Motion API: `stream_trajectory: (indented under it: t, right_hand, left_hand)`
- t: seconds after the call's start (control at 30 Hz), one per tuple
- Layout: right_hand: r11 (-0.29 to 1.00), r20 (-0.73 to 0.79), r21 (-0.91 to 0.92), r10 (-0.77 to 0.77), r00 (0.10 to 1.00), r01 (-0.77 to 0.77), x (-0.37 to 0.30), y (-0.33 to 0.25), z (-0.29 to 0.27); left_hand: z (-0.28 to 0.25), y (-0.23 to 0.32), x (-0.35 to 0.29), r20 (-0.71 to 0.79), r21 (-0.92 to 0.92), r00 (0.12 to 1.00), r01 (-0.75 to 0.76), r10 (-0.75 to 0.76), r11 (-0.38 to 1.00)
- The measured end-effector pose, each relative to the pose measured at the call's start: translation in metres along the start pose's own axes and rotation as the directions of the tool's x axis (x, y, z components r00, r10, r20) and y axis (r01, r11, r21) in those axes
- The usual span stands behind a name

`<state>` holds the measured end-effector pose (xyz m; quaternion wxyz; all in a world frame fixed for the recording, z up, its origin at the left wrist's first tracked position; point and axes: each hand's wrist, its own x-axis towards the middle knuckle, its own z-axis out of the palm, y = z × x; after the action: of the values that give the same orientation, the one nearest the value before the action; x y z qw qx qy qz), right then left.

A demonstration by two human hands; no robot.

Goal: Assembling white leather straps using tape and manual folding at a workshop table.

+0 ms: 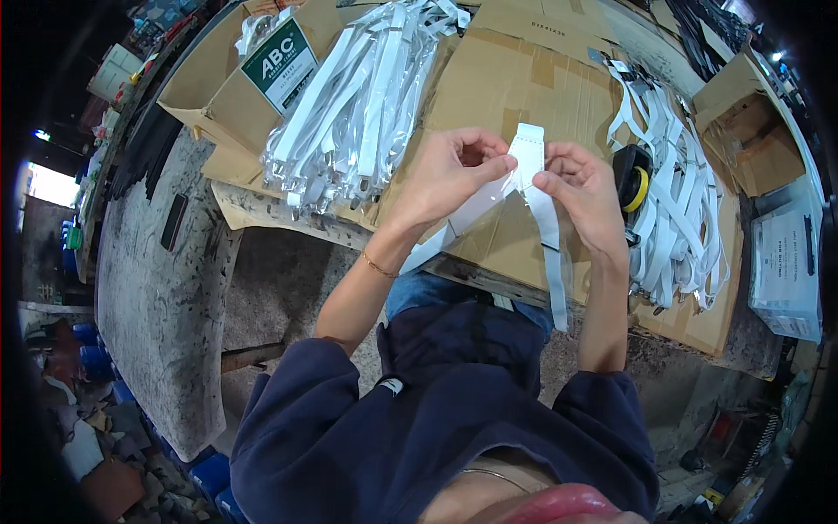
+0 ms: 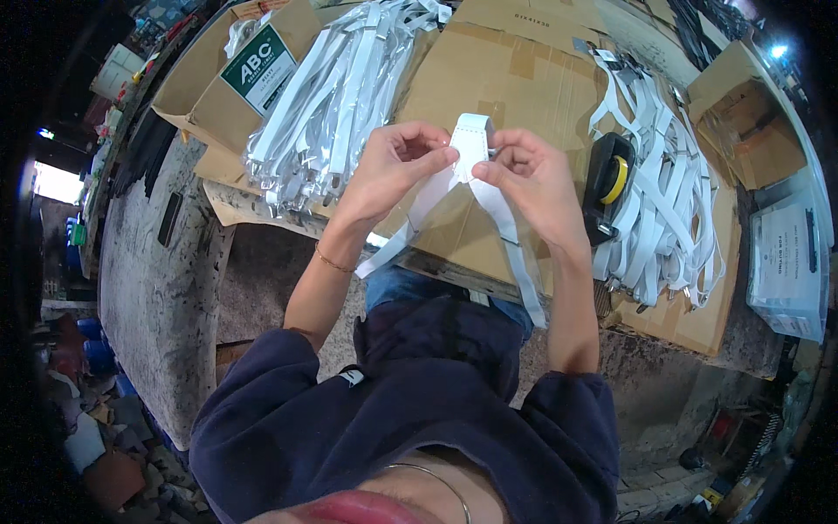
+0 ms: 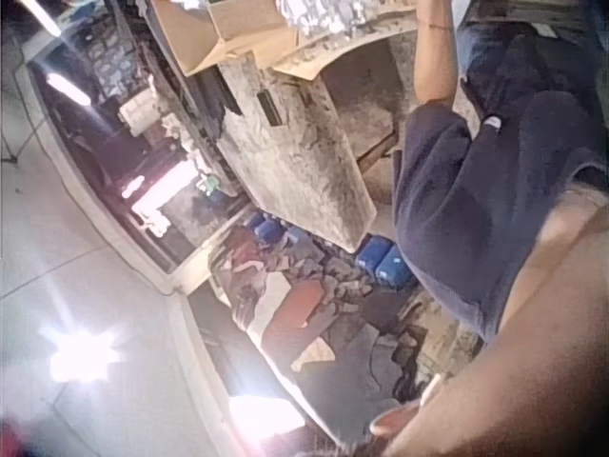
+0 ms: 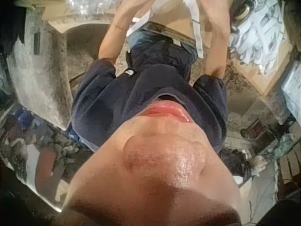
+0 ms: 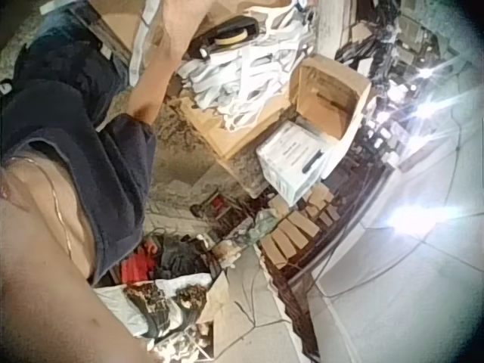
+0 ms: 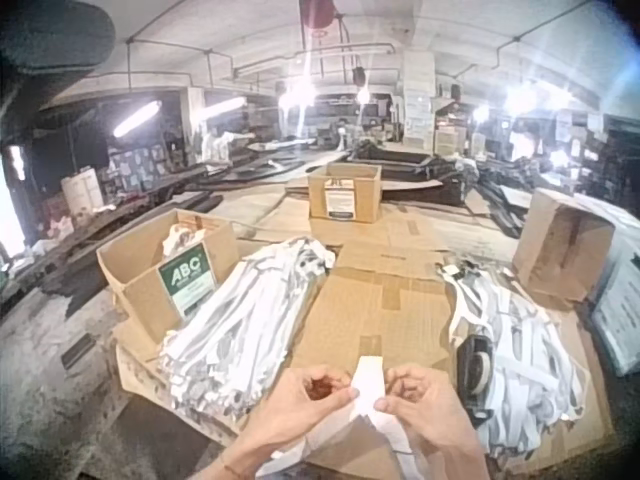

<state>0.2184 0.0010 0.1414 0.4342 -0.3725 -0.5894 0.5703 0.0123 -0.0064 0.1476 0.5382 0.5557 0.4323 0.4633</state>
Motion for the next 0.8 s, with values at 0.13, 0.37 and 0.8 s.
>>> stream_trajectory:
  t: [0.13, 0.37, 0.8]
  right_hand:
    - [0.998, -0.040, 0.057, 0.012, 0.999, -0.010, -0.010, -0.009, 0.001]
    - [0.997, -0.058, 0.038, -0.061, 0.996, 0.064, -0.009, 0.003, -0.002]
    - [0.997, -0.044, -0.057, -0.058, 0.997, 0.055, -0.006, 0.003, 0.011]
  left_hand:
    - [-0.002, -0.005, -0.002, -0.007, -0.065, 1.000, 0.023, -0.024, 0.998]
    - [-0.005, -0.004, -0.003, 0.048, -0.097, 0.998, 0.052, -0.047, 0.994]
    - [-0.003, -0.006, -0.011, 0.041, 0.023, 0.999, 0.033, -0.033, 0.999]
